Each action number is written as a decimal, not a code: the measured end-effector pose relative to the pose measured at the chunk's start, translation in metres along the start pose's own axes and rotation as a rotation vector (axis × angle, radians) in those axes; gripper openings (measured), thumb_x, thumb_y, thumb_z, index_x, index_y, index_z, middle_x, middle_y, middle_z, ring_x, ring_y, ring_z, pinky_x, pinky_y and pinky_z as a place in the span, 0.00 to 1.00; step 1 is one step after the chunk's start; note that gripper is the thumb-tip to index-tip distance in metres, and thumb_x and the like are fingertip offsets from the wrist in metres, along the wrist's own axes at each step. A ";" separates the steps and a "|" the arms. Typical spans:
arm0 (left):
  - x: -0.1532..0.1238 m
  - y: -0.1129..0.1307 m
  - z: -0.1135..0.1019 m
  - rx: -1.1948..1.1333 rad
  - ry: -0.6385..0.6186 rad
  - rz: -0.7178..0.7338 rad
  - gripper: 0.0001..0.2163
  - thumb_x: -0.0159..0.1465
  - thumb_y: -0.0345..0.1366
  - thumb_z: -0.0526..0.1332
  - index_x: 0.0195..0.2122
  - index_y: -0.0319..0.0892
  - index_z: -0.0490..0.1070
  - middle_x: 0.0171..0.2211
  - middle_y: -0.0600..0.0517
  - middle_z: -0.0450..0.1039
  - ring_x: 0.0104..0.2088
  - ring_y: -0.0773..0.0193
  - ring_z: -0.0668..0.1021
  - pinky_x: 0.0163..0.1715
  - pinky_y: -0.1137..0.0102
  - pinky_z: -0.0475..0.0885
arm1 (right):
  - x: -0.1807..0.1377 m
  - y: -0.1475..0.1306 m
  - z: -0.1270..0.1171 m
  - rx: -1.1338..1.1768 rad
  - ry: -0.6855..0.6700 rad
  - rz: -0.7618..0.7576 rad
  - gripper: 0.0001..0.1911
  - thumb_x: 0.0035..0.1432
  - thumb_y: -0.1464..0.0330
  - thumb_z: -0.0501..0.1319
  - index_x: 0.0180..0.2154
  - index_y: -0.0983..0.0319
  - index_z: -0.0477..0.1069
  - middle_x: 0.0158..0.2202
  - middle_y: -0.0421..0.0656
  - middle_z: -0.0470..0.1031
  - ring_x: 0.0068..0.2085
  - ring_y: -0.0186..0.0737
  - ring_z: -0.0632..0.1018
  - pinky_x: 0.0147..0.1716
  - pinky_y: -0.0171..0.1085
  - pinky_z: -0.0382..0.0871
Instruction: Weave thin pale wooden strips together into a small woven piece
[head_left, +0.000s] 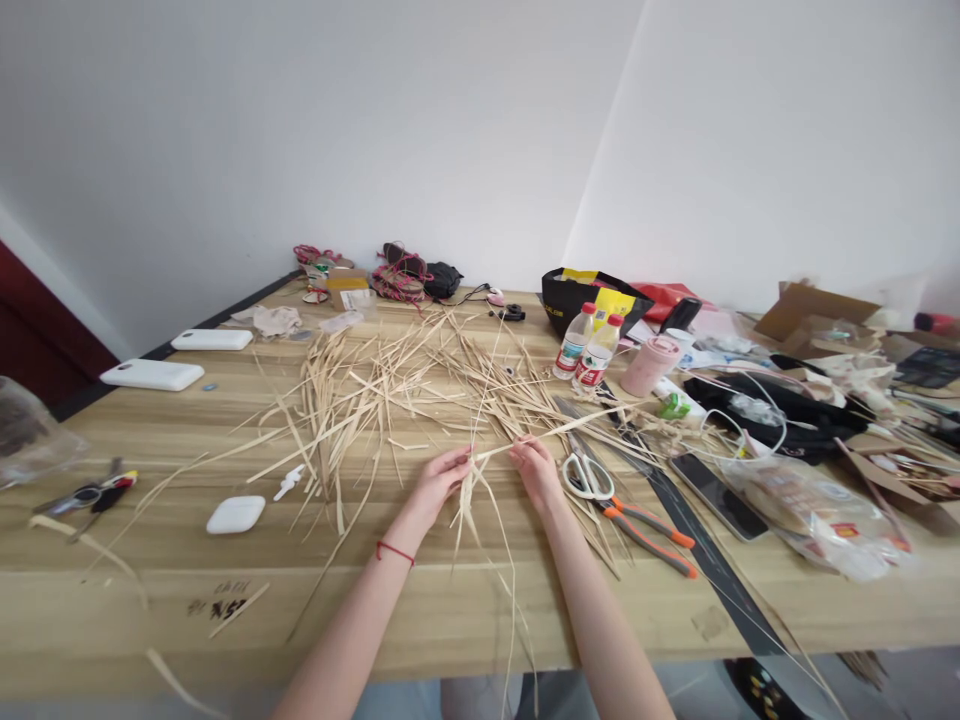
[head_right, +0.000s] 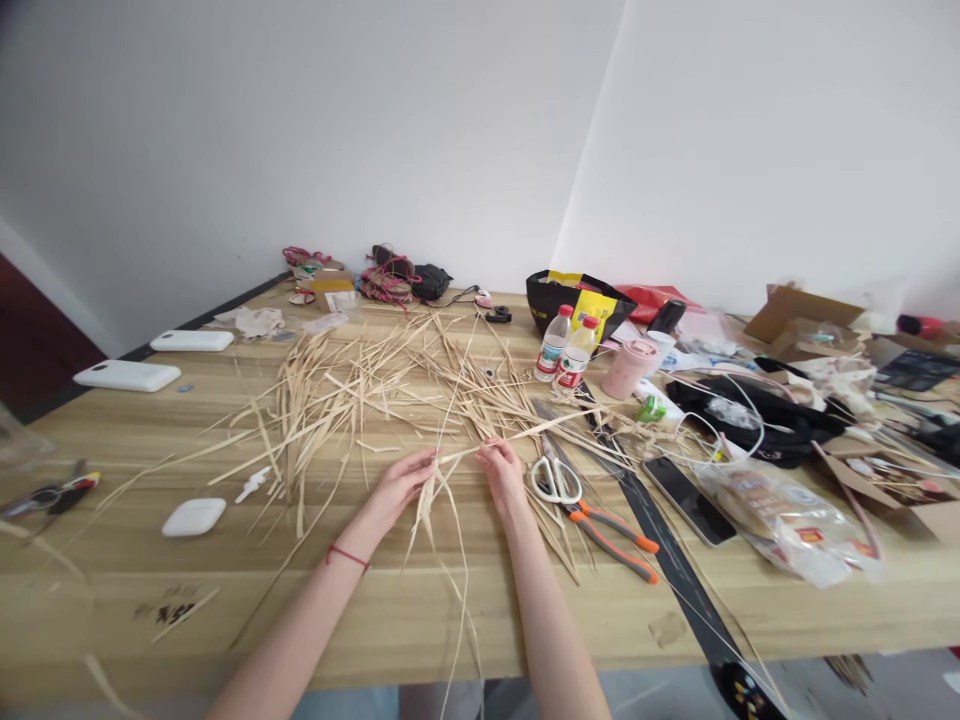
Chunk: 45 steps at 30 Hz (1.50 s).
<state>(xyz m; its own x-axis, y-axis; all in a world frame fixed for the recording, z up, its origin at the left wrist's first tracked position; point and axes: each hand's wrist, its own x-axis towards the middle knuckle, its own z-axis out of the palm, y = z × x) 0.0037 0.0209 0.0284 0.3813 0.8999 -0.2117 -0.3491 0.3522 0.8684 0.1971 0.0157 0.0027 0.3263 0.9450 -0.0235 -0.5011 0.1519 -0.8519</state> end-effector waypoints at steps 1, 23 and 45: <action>0.000 0.000 0.000 0.008 0.011 0.006 0.18 0.51 0.27 0.68 0.45 0.43 0.76 0.44 0.46 0.76 0.38 0.63 0.78 0.39 0.72 0.71 | 0.000 0.000 0.000 -0.003 -0.004 0.003 0.13 0.37 0.68 0.70 0.27 0.59 0.70 0.32 0.37 0.74 0.32 0.34 0.76 0.35 0.34 0.72; 0.007 -0.013 -0.004 0.346 0.002 0.244 0.21 0.53 0.34 0.65 0.49 0.39 0.72 0.40 0.46 0.76 0.37 0.61 0.77 0.37 0.68 0.73 | 0.003 0.006 -0.006 0.205 -0.102 0.129 0.11 0.40 0.73 0.72 0.27 0.59 0.72 0.31 0.37 0.78 0.40 0.38 0.79 0.43 0.35 0.74; 0.006 -0.015 -0.001 0.354 -0.030 0.222 0.21 0.53 0.36 0.65 0.50 0.38 0.72 0.41 0.44 0.76 0.39 0.60 0.77 0.37 0.68 0.73 | 0.003 0.011 -0.008 0.149 0.017 0.054 0.13 0.38 0.71 0.73 0.29 0.59 0.75 0.29 0.36 0.77 0.31 0.30 0.78 0.35 0.28 0.74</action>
<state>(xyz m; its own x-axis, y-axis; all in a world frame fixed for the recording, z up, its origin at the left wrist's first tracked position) 0.0107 0.0213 0.0135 0.3568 0.9341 0.0067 -0.1116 0.0355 0.9931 0.1988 0.0180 -0.0113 0.3082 0.9482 -0.0773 -0.6311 0.1430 -0.7624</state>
